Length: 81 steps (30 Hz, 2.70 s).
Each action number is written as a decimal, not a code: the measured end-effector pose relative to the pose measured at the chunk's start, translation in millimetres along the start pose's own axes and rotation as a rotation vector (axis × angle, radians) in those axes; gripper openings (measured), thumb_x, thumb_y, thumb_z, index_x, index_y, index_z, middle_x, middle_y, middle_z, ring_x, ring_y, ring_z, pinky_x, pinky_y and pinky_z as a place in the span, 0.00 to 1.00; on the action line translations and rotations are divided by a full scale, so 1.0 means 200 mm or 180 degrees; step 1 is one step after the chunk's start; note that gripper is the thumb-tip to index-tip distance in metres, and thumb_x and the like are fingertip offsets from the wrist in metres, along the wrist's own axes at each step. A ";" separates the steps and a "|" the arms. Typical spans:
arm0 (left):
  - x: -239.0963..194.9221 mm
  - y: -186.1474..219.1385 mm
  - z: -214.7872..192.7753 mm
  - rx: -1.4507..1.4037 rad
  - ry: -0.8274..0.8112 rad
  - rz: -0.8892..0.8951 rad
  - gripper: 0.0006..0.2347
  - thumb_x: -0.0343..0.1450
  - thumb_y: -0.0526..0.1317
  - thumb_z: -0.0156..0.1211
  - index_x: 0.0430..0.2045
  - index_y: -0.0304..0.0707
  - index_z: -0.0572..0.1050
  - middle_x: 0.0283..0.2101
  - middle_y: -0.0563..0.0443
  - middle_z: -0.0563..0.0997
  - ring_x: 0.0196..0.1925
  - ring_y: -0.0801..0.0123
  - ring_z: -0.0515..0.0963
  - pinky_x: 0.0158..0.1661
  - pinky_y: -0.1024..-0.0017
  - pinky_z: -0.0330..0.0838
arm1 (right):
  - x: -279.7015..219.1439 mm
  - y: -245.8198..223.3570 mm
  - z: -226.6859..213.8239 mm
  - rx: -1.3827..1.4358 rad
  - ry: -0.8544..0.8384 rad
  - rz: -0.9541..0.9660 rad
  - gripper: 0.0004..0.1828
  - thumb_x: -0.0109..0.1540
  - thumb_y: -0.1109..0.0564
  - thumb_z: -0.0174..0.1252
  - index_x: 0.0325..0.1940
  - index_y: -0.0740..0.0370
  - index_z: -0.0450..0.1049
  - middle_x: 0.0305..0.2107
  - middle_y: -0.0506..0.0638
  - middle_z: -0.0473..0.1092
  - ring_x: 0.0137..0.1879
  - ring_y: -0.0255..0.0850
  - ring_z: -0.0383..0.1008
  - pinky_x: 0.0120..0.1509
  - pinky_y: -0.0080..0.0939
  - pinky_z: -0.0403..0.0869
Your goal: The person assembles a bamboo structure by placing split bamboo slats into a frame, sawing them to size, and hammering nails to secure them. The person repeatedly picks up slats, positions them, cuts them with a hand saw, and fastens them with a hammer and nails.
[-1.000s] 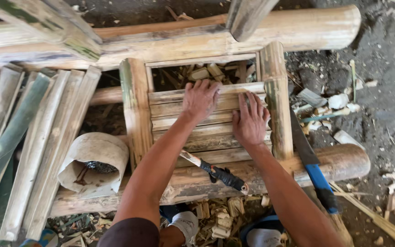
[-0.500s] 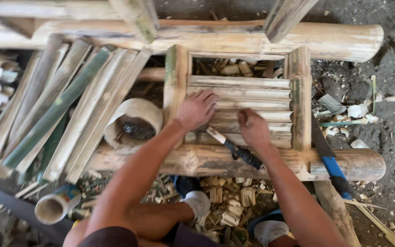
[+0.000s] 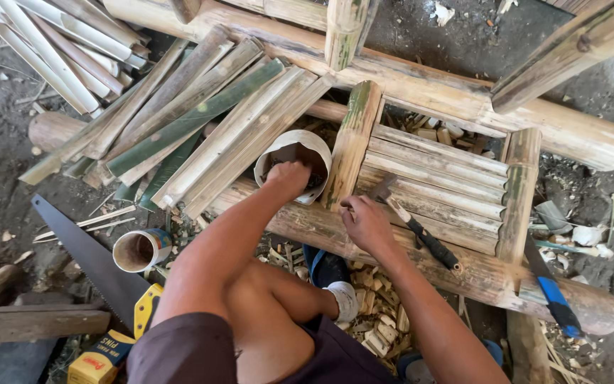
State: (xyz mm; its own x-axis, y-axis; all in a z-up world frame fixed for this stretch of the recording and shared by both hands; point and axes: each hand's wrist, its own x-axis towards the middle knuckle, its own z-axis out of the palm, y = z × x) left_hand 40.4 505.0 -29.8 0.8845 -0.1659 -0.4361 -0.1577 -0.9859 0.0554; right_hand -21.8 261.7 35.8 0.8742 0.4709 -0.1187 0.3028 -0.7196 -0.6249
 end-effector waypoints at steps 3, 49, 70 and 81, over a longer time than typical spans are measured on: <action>0.12 0.02 0.13 0.0105 0.0024 0.0000 0.10 0.72 0.36 0.55 0.43 0.41 0.82 0.51 0.44 0.82 0.53 0.53 0.82 0.45 0.57 0.79 | -0.01 0.01 0.01 0.0028 0.0099 0.0028 0.13 0.64 0.53 0.57 0.49 0.62 0.74 0.42 0.58 0.75 0.49 0.56 0.76 0.53 0.53 0.73; 0.71 1.43 -0.26 -0.2780 0.1841 0.1935 0.05 0.70 0.32 0.62 0.36 0.38 0.79 0.38 0.44 0.82 0.38 0.52 0.84 0.40 0.62 0.78 | -0.46 1.17 -0.41 0.3010 0.1725 0.1874 0.16 0.70 0.56 0.49 0.57 0.70 0.62 0.27 0.52 0.70 0.24 0.35 0.65 0.27 0.42 0.65; 1.39 1.99 -0.12 -0.1643 0.1334 0.1196 0.07 0.70 0.46 0.65 0.40 0.55 0.81 0.42 0.56 0.84 0.38 0.65 0.83 0.47 0.60 0.67 | -0.38 1.37 -0.91 -0.0062 0.1622 0.1407 0.29 0.68 0.60 0.46 0.74 0.65 0.51 0.34 0.73 0.74 0.29 0.68 0.76 0.32 0.63 0.76; 1.44 1.98 -0.05 -0.1776 0.0947 0.1008 0.10 0.77 0.33 0.51 0.51 0.46 0.67 0.33 0.49 0.84 0.29 0.63 0.82 0.54 0.59 0.69 | -0.33 1.40 -0.85 -0.0117 0.1137 0.1971 0.30 0.69 0.60 0.44 0.75 0.66 0.47 0.23 0.68 0.74 0.23 0.63 0.76 0.25 0.61 0.75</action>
State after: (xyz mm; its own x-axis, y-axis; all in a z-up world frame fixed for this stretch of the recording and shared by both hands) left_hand 237.4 66.5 -125.1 0.9284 -0.3662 -0.0634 -0.2488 -0.7391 0.6259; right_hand 69.6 -57.8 -1.3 0.9586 -0.2211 -0.1793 -0.2822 -0.8204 -0.4974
